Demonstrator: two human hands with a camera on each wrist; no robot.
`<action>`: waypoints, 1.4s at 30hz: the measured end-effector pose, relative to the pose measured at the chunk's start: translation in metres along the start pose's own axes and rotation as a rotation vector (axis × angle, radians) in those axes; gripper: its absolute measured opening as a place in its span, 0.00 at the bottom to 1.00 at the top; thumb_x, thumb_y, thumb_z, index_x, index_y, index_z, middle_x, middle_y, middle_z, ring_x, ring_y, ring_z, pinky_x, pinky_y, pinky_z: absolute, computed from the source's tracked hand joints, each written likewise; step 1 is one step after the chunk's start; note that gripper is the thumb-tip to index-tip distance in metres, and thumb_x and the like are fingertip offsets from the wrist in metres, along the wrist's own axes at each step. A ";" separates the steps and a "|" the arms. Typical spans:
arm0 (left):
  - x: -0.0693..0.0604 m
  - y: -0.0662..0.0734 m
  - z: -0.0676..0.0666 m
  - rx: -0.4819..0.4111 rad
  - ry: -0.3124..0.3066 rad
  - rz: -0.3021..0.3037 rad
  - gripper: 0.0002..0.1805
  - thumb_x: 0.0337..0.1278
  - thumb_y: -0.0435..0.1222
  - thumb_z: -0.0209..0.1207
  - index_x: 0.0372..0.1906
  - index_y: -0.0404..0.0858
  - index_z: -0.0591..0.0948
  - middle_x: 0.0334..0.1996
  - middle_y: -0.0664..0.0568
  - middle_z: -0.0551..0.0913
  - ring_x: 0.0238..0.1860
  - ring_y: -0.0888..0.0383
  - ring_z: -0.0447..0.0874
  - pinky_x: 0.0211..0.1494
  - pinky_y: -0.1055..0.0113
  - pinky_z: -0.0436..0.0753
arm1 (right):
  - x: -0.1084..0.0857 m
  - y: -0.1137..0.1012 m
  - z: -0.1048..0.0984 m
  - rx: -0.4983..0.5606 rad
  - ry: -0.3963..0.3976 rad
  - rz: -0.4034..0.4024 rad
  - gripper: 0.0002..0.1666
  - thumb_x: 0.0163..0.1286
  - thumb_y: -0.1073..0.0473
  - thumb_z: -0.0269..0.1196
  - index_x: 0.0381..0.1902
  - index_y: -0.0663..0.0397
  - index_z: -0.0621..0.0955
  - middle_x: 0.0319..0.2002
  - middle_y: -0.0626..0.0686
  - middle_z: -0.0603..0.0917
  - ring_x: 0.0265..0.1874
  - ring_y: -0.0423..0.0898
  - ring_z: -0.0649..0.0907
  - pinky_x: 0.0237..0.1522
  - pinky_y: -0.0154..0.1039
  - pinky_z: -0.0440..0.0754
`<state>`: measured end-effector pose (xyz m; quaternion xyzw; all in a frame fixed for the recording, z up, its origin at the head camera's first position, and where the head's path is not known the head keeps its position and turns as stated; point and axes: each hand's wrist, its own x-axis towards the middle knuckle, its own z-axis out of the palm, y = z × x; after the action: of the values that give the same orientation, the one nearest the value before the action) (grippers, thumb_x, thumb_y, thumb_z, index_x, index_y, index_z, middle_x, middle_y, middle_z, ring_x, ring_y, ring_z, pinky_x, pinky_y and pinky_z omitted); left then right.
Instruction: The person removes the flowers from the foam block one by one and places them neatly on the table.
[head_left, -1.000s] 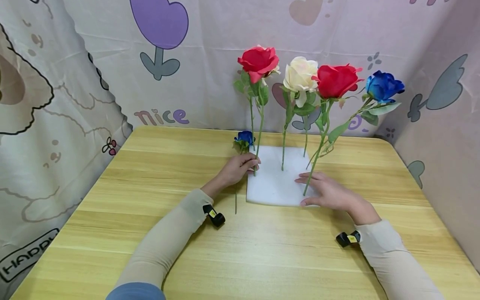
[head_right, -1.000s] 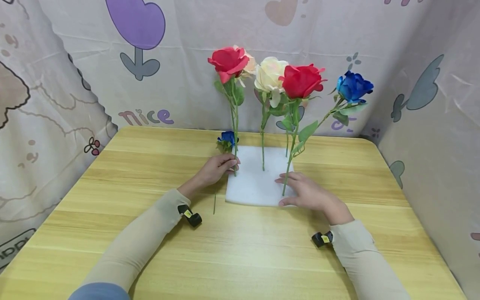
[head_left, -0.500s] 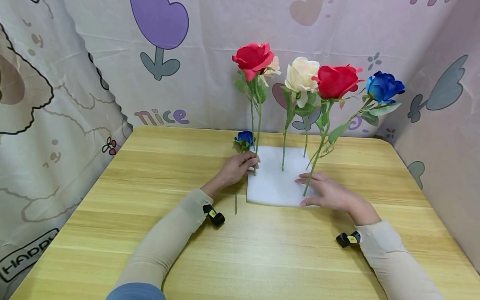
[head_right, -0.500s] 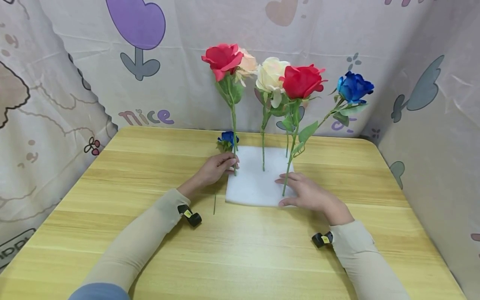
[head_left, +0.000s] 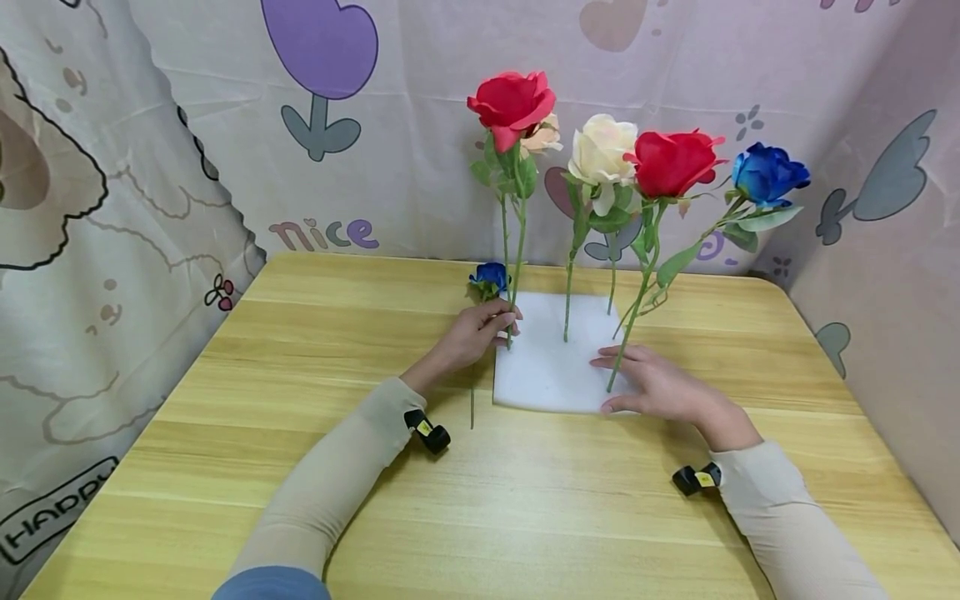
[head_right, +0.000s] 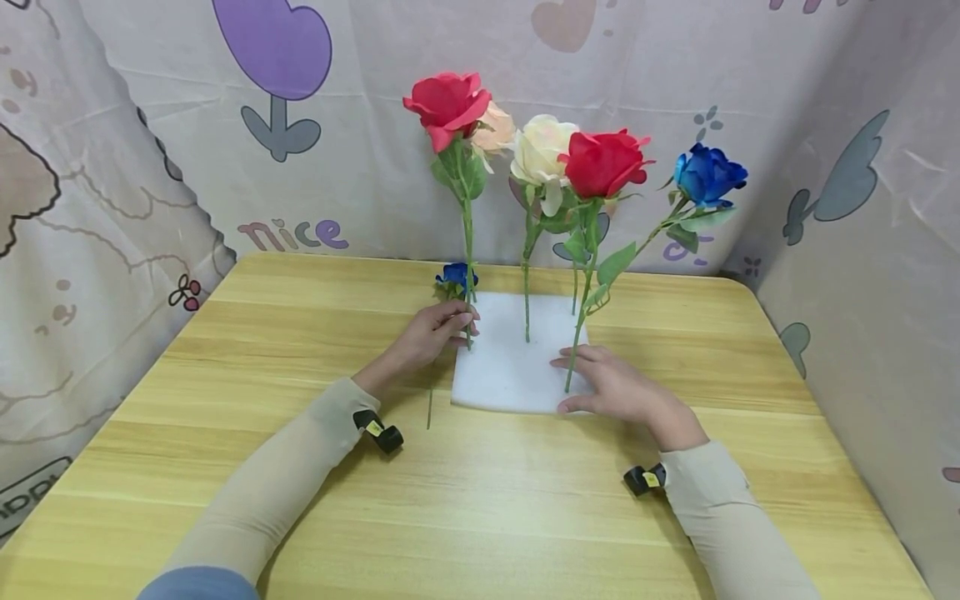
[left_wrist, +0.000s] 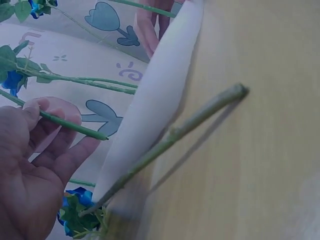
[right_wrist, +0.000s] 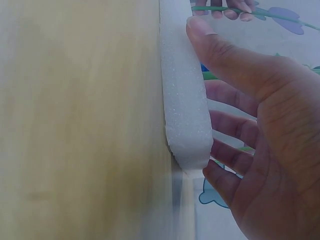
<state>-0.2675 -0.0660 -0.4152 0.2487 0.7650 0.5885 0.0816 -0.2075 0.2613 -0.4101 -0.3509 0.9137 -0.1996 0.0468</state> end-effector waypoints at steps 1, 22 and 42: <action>-0.001 0.005 0.000 0.009 0.000 0.001 0.16 0.76 0.35 0.46 0.51 0.26 0.78 0.40 0.44 0.80 0.46 0.51 0.81 0.48 0.62 0.85 | 0.000 0.000 0.000 0.002 -0.001 0.003 0.43 0.57 0.40 0.71 0.64 0.57 0.76 0.65 0.61 0.71 0.65 0.62 0.69 0.65 0.59 0.67; -0.012 0.015 -0.013 0.124 0.053 0.101 0.12 0.74 0.31 0.49 0.51 0.31 0.80 0.41 0.42 0.84 0.44 0.49 0.84 0.47 0.66 0.85 | 0.000 0.000 0.000 0.001 0.016 -0.012 0.43 0.56 0.40 0.72 0.63 0.57 0.76 0.65 0.61 0.72 0.64 0.61 0.69 0.64 0.58 0.68; -0.042 0.028 -0.039 0.182 0.073 0.046 0.12 0.75 0.34 0.48 0.52 0.35 0.79 0.42 0.35 0.83 0.44 0.44 0.84 0.47 0.58 0.86 | 0.001 0.001 0.000 0.003 -0.010 0.013 0.42 0.56 0.41 0.73 0.64 0.55 0.76 0.66 0.59 0.71 0.66 0.60 0.68 0.66 0.57 0.66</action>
<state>-0.2400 -0.1146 -0.3841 0.2510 0.8119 0.5267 0.0175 -0.2085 0.2615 -0.4101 -0.3457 0.9155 -0.1989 0.0530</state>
